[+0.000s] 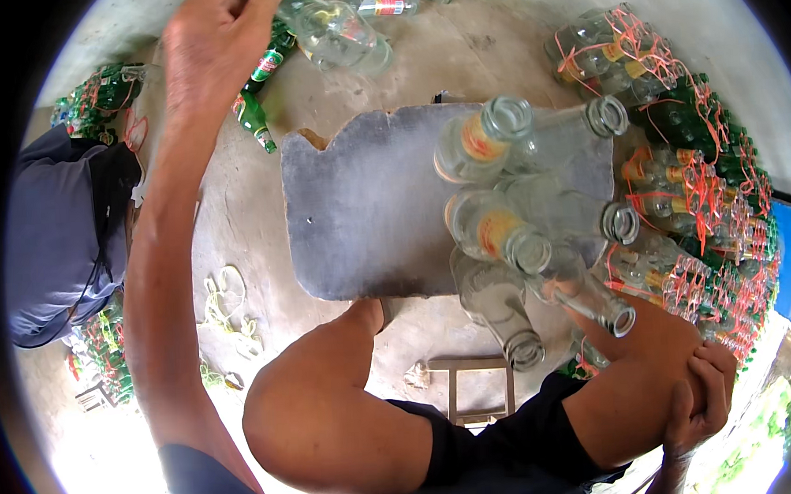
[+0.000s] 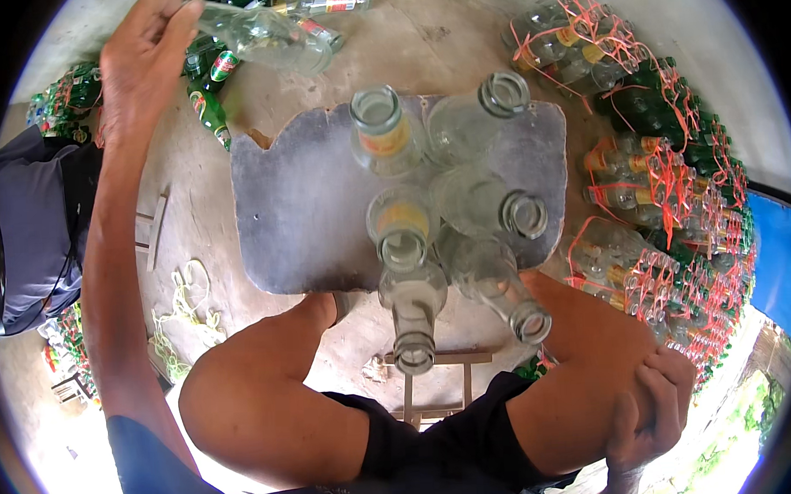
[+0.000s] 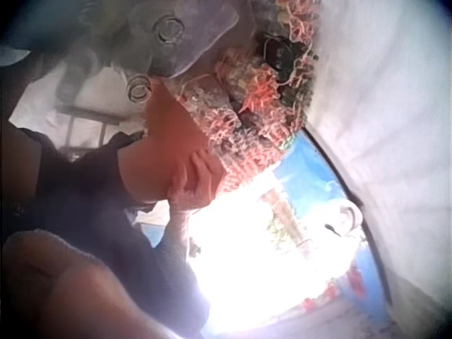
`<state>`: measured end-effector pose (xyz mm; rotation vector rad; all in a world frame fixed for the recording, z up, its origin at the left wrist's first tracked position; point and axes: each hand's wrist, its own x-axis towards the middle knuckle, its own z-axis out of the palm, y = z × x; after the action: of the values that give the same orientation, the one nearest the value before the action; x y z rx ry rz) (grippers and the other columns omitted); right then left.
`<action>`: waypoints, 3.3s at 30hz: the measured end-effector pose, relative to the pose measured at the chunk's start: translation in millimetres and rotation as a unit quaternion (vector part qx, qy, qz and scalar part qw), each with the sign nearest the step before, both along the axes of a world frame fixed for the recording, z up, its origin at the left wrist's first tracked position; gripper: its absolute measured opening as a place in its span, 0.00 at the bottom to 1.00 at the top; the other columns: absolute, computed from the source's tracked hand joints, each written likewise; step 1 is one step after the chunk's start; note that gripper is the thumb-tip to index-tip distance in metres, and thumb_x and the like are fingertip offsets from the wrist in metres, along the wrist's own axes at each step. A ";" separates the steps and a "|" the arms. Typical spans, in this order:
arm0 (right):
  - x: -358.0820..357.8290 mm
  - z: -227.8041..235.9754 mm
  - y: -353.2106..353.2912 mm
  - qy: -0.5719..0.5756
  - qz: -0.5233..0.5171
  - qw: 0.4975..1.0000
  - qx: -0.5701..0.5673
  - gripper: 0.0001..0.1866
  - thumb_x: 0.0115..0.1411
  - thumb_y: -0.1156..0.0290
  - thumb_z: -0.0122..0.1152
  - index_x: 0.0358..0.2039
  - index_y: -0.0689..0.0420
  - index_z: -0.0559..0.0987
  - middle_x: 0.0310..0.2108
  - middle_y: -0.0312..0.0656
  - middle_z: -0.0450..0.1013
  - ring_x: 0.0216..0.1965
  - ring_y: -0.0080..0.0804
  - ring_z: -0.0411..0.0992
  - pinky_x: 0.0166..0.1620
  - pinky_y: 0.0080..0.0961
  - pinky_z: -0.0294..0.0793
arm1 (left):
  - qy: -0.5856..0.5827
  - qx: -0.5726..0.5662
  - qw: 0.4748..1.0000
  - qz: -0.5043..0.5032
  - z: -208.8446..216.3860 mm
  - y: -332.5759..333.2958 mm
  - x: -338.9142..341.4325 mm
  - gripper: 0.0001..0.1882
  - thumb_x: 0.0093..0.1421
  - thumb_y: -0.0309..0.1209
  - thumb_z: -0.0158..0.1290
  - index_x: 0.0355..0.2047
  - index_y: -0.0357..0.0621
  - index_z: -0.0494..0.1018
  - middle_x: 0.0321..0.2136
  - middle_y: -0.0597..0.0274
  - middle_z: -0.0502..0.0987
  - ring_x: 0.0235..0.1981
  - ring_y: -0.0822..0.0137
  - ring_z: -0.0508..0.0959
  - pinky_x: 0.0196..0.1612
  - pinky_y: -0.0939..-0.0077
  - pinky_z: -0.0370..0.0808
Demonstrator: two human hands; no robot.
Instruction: The person sits on the floor and sorts empty glass bottles by picking them up from a pile and placing them onto a metal tray. They handle the bottles one by one, arranging them upright on the tray. Later, they pick up a bundle of yellow rope and begin to untangle it.
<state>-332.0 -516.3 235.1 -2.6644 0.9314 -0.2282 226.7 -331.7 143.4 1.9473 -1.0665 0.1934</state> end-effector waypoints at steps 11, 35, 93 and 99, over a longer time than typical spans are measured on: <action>-24.9 -6.2 11.7 -0.053 0.006 0.998 -0.019 0.16 0.56 0.69 0.64 0.43 0.64 0.80 0.48 0.52 0.76 0.54 0.55 0.73 0.62 0.53 0.69 | 0.044 0.016 0.999 0.007 42.9 46.9 -107.3 0.07 0.65 0.23 0.63 0.35 0.37 0.75 0.27 0.71 0.74 0.29 0.81 0.72 0.32 0.81 0.72; -26.1 -8.4 16.3 -0.071 0.001 0.997 -0.011 0.16 0.58 0.67 0.64 0.43 0.64 0.81 0.48 0.52 0.77 0.55 0.55 0.73 0.63 0.53 0.69 | -0.001 0.081 0.996 -0.047 23.1 30.9 -153.4 0.07 0.62 0.19 0.63 0.36 0.34 0.74 0.37 0.58 0.82 0.30 0.73 0.80 0.33 0.76 0.78; -19.2 -10.6 0.4 -0.068 0.078 0.995 0.002 0.14 0.58 0.70 0.62 0.42 0.66 0.79 0.48 0.54 0.75 0.55 0.55 0.72 0.64 0.52 0.66 | 0.128 0.016 0.984 -0.119 -8.4 37.3 -143.3 0.27 0.63 0.28 0.65 0.59 0.34 0.68 0.47 0.53 0.83 0.28 0.74 0.81 0.35 0.77 0.79; 31.1 -14.0 -3.3 -0.121 0.087 0.986 -0.071 0.11 0.58 0.70 0.62 0.34 0.63 0.87 0.33 0.52 0.83 0.33 0.46 0.82 0.35 0.41 0.83 | 0.350 -0.021 0.936 -0.028 -51.4 35.5 -98.7 0.18 0.73 0.34 0.50 0.55 0.31 0.72 0.47 0.49 0.83 0.25 0.71 0.79 0.32 0.76 0.79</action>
<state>-300.9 -519.6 221.1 -2.7468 0.6256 -0.5815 128.0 -296.3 92.0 1.7296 -0.6270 -0.4780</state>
